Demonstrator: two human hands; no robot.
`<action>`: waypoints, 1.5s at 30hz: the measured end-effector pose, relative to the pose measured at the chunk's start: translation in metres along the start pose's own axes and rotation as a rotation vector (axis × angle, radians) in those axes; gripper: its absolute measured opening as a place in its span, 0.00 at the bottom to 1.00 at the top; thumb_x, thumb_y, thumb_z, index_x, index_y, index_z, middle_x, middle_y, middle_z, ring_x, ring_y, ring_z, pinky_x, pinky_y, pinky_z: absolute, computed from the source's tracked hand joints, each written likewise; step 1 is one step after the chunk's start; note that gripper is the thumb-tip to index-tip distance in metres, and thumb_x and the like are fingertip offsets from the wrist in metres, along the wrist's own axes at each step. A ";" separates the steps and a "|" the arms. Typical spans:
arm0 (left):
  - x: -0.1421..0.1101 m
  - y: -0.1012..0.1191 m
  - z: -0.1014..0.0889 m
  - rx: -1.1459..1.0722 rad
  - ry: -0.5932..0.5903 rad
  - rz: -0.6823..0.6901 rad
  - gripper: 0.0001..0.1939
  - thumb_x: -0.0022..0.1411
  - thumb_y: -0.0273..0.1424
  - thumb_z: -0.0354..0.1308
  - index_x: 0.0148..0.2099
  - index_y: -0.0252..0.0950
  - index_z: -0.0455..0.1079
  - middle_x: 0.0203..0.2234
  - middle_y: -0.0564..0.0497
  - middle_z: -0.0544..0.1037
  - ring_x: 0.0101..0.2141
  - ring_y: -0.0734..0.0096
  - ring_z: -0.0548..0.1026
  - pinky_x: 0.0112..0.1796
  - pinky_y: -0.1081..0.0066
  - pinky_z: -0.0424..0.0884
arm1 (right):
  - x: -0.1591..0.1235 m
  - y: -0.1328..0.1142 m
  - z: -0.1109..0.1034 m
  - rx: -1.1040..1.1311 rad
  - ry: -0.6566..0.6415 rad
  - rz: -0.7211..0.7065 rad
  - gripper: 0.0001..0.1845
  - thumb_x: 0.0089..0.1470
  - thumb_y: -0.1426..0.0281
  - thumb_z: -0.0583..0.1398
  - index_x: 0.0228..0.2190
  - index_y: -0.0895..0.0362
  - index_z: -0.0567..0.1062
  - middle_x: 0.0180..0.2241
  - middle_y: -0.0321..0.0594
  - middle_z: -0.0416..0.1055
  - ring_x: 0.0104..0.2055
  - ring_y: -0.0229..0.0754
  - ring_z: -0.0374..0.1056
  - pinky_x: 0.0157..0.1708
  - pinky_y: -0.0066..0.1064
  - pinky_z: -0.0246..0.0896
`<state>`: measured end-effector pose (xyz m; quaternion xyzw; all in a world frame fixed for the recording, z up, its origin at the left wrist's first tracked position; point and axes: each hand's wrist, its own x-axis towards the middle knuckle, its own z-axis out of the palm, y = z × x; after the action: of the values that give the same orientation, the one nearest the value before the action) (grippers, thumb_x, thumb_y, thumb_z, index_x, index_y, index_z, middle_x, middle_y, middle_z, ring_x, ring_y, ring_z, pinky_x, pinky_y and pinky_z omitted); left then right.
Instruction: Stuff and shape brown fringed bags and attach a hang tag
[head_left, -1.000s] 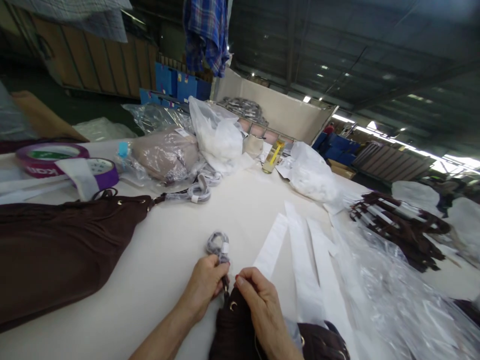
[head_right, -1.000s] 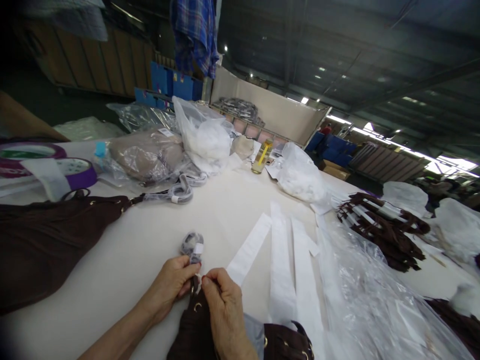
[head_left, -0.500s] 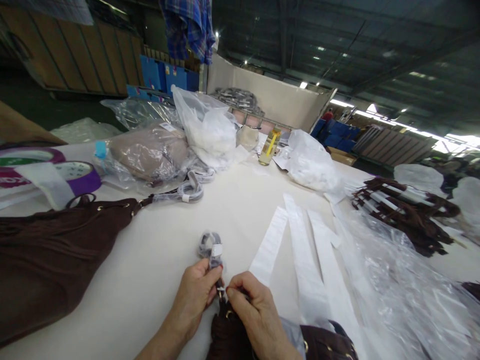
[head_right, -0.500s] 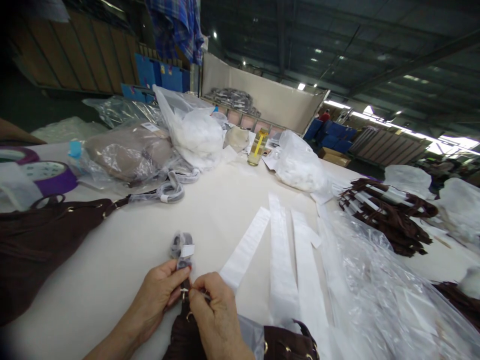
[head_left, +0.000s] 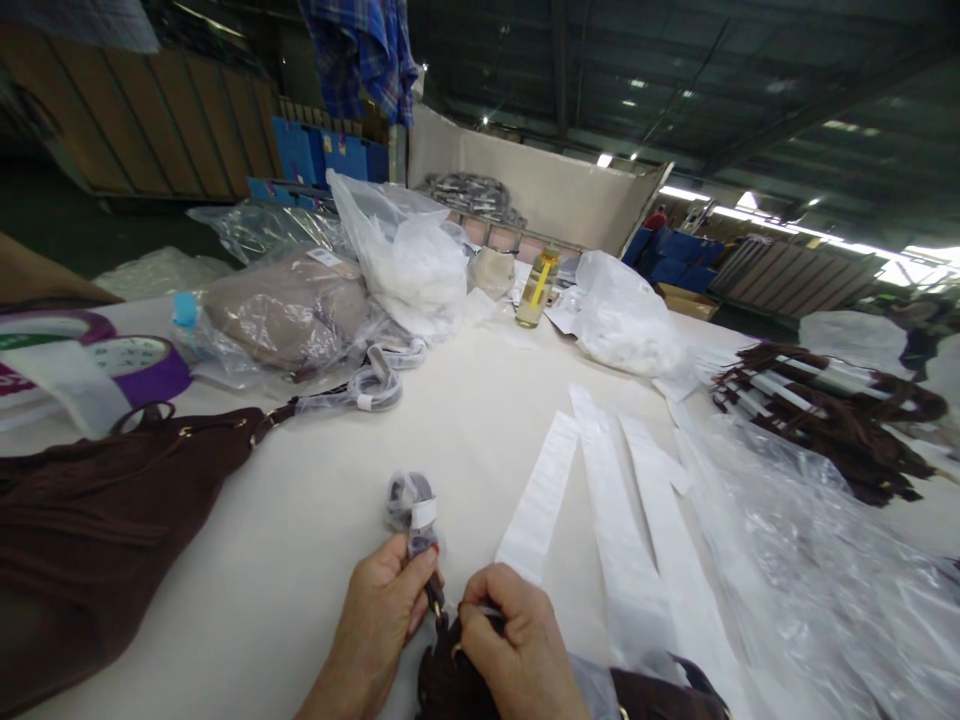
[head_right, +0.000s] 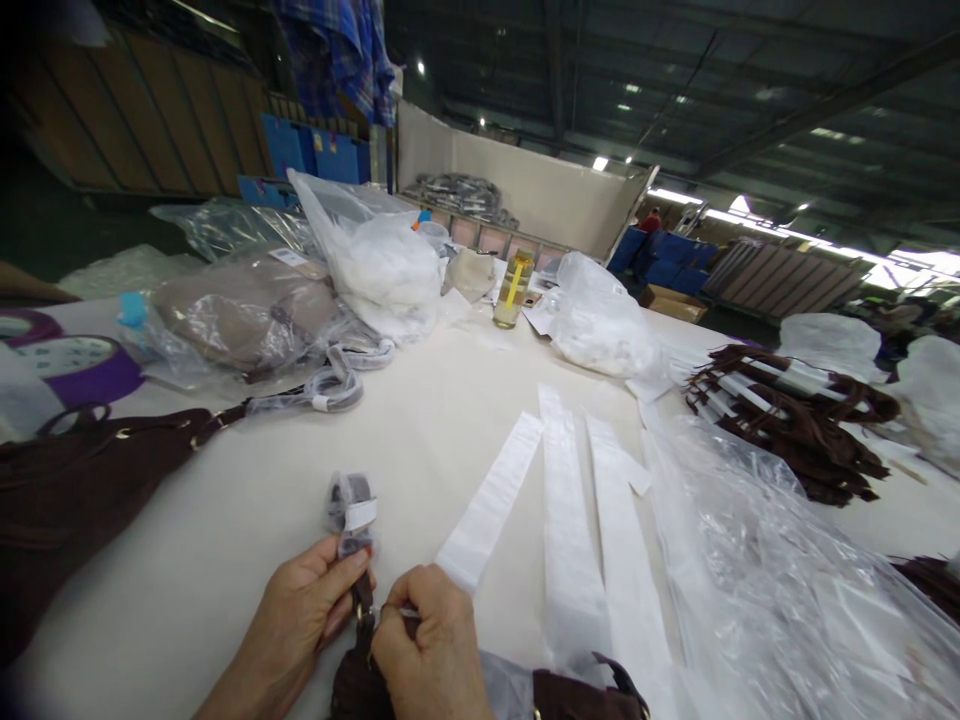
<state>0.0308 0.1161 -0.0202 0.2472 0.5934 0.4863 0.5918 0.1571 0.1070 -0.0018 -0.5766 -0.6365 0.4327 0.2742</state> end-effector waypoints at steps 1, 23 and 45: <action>0.000 0.000 0.000 0.001 -0.003 0.004 0.22 0.38 0.47 0.58 0.26 0.32 0.63 0.13 0.58 0.64 0.11 0.87 0.50 0.13 0.82 0.44 | 0.000 0.000 0.000 0.001 0.001 -0.003 0.06 0.45 0.73 0.50 0.20 0.57 0.65 0.20 0.33 0.61 0.25 0.34 0.57 0.26 0.24 0.49; 0.000 0.002 0.000 -0.021 -0.046 -0.018 0.20 0.39 0.45 0.57 0.27 0.33 0.61 0.14 0.57 0.65 0.11 0.87 0.50 0.13 0.81 0.43 | 0.006 0.000 -0.012 0.228 -0.218 0.120 0.06 0.45 0.70 0.53 0.20 0.58 0.67 0.19 0.31 0.58 0.24 0.33 0.53 0.25 0.24 0.47; 0.003 -0.001 -0.001 0.066 -0.063 0.061 0.17 0.44 0.45 0.53 0.26 0.35 0.59 0.11 0.61 0.58 0.11 0.83 0.49 0.12 0.80 0.44 | 0.001 0.002 0.000 -0.151 -0.053 -0.067 0.10 0.51 0.70 0.52 0.22 0.57 0.68 0.23 0.35 0.65 0.27 0.36 0.60 0.28 0.25 0.52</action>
<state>0.0296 0.1180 -0.0228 0.2999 0.5824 0.4760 0.5868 0.1581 0.1079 -0.0033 -0.5625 -0.6931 0.3892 0.2274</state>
